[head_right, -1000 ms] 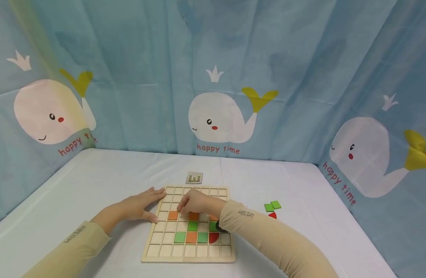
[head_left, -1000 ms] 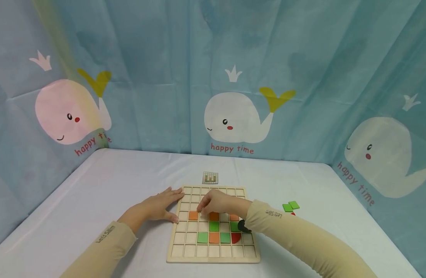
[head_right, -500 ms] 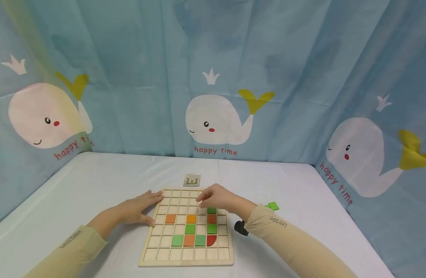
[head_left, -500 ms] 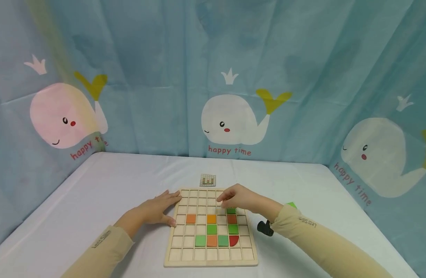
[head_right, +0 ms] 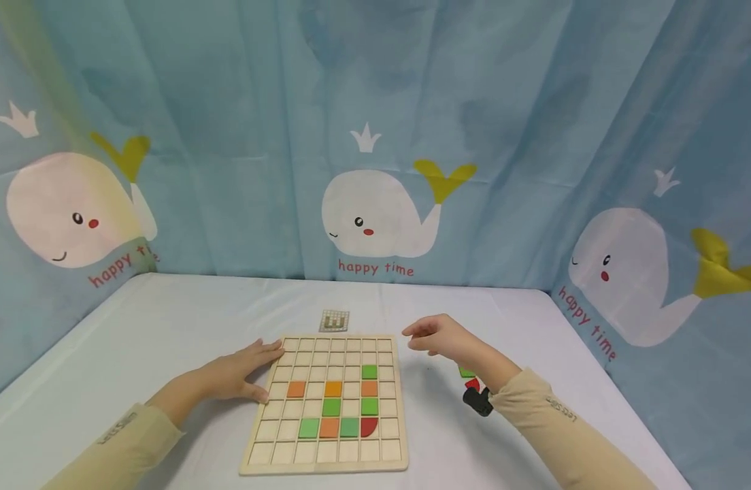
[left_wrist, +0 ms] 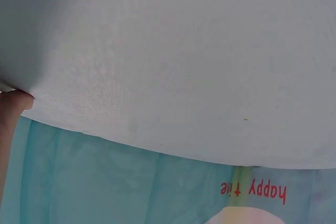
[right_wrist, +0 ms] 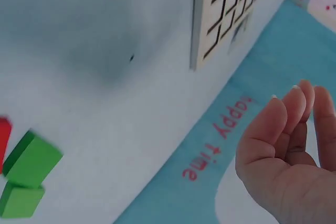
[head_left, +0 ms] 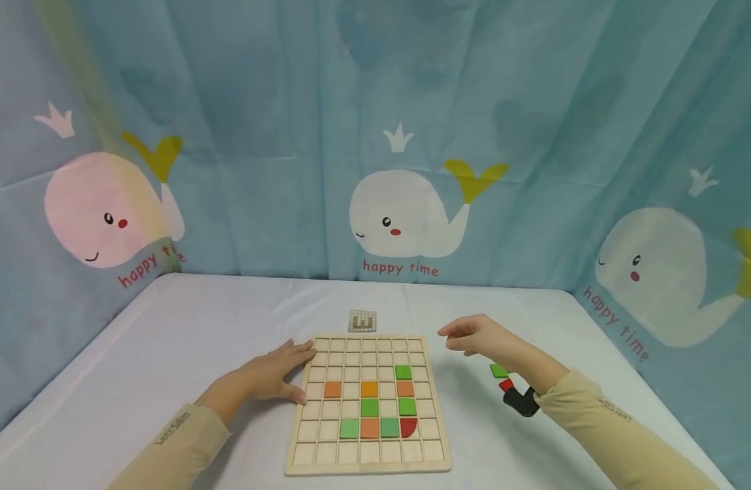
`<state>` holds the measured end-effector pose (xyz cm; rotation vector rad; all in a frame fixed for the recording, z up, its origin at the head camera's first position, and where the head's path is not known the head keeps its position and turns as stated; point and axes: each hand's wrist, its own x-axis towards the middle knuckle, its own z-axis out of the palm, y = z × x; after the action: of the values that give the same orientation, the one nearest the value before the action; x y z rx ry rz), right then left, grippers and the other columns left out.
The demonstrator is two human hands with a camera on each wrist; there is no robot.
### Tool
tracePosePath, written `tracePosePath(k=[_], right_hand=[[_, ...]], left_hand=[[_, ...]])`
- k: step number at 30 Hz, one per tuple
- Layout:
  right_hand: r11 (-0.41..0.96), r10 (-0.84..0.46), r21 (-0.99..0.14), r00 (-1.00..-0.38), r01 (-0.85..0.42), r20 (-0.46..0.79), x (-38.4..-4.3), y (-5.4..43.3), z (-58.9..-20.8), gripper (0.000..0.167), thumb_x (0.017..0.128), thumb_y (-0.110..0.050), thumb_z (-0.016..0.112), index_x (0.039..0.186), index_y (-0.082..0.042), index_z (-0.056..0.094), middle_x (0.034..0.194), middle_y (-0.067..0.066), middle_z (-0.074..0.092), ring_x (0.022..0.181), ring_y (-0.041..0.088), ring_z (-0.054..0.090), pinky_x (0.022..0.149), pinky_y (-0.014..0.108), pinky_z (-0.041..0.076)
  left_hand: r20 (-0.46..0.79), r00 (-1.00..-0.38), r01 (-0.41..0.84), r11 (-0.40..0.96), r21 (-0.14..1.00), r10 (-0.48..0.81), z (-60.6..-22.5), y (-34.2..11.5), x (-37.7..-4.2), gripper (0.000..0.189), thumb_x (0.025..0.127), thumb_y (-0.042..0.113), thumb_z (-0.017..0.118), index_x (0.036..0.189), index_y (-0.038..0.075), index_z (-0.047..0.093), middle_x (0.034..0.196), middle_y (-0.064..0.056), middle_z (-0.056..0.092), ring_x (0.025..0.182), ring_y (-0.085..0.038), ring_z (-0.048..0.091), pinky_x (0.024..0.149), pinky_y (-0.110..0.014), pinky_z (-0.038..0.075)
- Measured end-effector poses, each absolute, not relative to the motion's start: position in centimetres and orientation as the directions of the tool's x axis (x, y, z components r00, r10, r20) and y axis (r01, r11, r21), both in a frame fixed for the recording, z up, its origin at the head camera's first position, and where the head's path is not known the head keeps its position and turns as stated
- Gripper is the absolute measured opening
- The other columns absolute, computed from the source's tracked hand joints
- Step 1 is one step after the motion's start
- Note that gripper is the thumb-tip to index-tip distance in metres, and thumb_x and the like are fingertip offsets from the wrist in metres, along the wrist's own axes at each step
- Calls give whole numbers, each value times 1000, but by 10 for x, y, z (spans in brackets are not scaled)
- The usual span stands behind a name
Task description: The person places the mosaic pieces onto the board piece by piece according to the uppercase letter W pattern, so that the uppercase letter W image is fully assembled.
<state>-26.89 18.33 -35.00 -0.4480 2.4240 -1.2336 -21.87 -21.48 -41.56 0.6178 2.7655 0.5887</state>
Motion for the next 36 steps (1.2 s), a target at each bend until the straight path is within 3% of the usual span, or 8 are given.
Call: tracePosePath(k=[19,26,33,36], right_hand=[[589,-441,-799,-877,-121,-192,-284,263,-365,46,96,-19,62,134,5,52,132,26,52,116,34,53,93,51,46],[585,-500,-791,-847,-177,-180,-283,283,-374,38,94,-13,63,127,5,58,111,17,60,98,25,52,83,38,49],[546,-692,-792,-679,-273,-244,-281,302,-390,32,89,-5,67,119,7,64,74,-2,54,64,10,48,58,23,41],[533,-711,-794,-663,-292,-234,-280,307,-396,31,88,-5,69,117,7,65,73,-3,53,61,6,46,56,20,40]], left_hand=[[-141,-881,357,830,428,452,-417,-215,-220,94,76,51,75,148,4,38,157,-15,27,142,-46,19,100,-74,24],[-143,-880,358,830,429,453,-417,-215,-219,92,77,50,75,148,3,39,157,-14,28,142,-45,19,100,-73,25],[-144,-882,357,835,418,449,-416,-215,-218,92,77,50,75,148,3,39,157,-15,28,142,-46,19,99,-74,25],[-147,-880,357,834,420,451,-415,-214,-218,92,77,50,75,147,2,39,157,-16,28,142,-46,19,100,-73,24]])
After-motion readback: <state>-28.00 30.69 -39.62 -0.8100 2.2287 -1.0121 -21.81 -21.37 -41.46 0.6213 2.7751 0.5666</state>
